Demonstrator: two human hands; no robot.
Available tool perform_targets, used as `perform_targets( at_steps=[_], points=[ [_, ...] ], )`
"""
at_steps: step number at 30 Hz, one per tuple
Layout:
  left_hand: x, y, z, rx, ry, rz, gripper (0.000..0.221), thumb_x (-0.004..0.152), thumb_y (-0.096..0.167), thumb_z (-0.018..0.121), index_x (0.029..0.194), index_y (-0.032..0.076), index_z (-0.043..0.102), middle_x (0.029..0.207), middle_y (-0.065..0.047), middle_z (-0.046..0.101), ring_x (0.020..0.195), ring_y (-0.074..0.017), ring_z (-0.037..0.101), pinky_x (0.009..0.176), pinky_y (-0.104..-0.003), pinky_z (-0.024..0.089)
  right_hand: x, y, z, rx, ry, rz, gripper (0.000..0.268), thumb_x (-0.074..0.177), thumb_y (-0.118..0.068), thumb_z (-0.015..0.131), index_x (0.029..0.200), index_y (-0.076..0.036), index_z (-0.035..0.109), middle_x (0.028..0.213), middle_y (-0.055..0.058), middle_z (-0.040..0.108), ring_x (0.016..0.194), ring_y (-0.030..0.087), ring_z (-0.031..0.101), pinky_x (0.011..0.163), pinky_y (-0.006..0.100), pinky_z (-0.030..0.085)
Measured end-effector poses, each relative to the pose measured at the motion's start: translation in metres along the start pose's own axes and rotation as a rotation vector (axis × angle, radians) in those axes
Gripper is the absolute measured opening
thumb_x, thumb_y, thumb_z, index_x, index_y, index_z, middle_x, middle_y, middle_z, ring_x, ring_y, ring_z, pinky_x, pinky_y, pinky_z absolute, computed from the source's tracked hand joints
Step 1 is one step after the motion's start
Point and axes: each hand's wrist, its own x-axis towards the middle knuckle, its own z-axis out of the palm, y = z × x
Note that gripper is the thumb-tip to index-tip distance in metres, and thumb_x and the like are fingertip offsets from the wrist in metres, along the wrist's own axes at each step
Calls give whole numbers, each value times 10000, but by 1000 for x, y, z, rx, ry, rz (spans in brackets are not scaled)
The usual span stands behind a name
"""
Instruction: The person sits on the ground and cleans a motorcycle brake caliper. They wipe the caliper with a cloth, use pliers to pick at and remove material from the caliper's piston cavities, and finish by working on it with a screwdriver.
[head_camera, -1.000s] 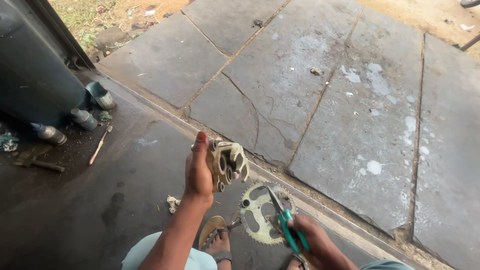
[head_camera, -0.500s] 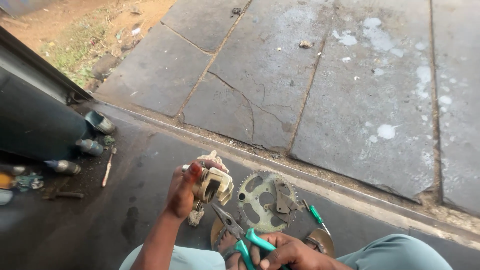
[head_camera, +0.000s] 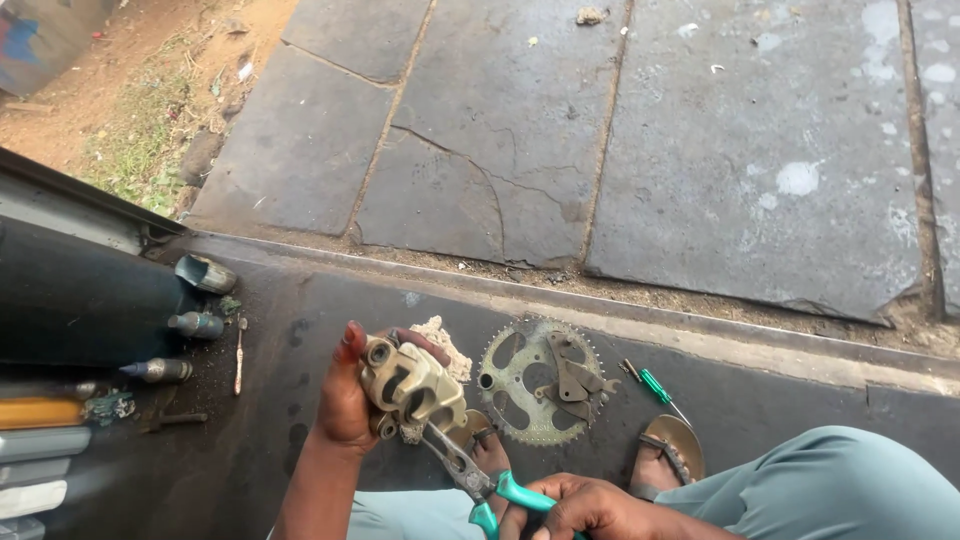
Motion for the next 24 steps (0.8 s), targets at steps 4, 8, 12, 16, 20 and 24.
perform_targets(
  at_steps=[4, 8, 12, 16, 20, 24],
  points=[
    [1, -5, 0, 44, -141, -56, 797, 922, 716, 581, 1061, -60, 698, 1001, -269, 729, 869, -321, 766, 725, -453, 656, 7, -1, 8, -399, -61, -307, 29, 889, 23, 636, 880, 4, 616, 1072, 160, 634, 974, 206, 634, 856, 344, 526],
    [0, -6, -3, 76, -180, -85, 783, 893, 702, 625, 1067, -59, 685, 1017, -268, 728, 903, -324, 765, 765, -458, 655, 0, 17, -10, 373, 151, 374, 275, 860, -45, 626, 1117, 14, 707, 919, 58, 641, 768, 88, 580, 720, 223, 451],
    [-2, -5, -2, 123, -194, -106, 816, 875, 706, 657, 1081, -83, 691, 1020, -272, 733, 927, -327, 768, 807, -454, 660, 9, -9, 11, 449, 191, 408, 279, 805, -38, 607, 1065, 14, 692, 875, 52, 662, 696, 104, 571, 671, 235, 457],
    [-3, -4, 2, 118, -213, -171, 824, 850, 701, 685, 1077, -91, 687, 1019, -264, 733, 943, -328, 771, 822, -452, 662, -4, 14, -9, 427, 210, 463, 212, 823, -3, 641, 1035, -2, 651, 926, 78, 655, 719, 130, 568, 633, 240, 441],
    [-3, -12, 1, 151, -260, -212, 824, 855, 699, 690, 1074, -95, 699, 1010, -261, 742, 913, -320, 771, 798, -427, 655, 7, -4, 10, 430, 216, 482, 288, 673, -2, 616, 960, -23, 624, 1045, 75, 715, 762, 132, 595, 671, 237, 473],
    [-2, -16, 3, 227, -346, -241, 804, 871, 692, 689, 1072, -86, 714, 1012, -251, 744, 908, -294, 766, 793, -396, 651, -9, 27, -9, -43, 152, 439, 246, 765, -69, 656, 1000, -53, 725, 1002, 30, 655, 832, 122, 611, 703, 239, 477]
  ],
)
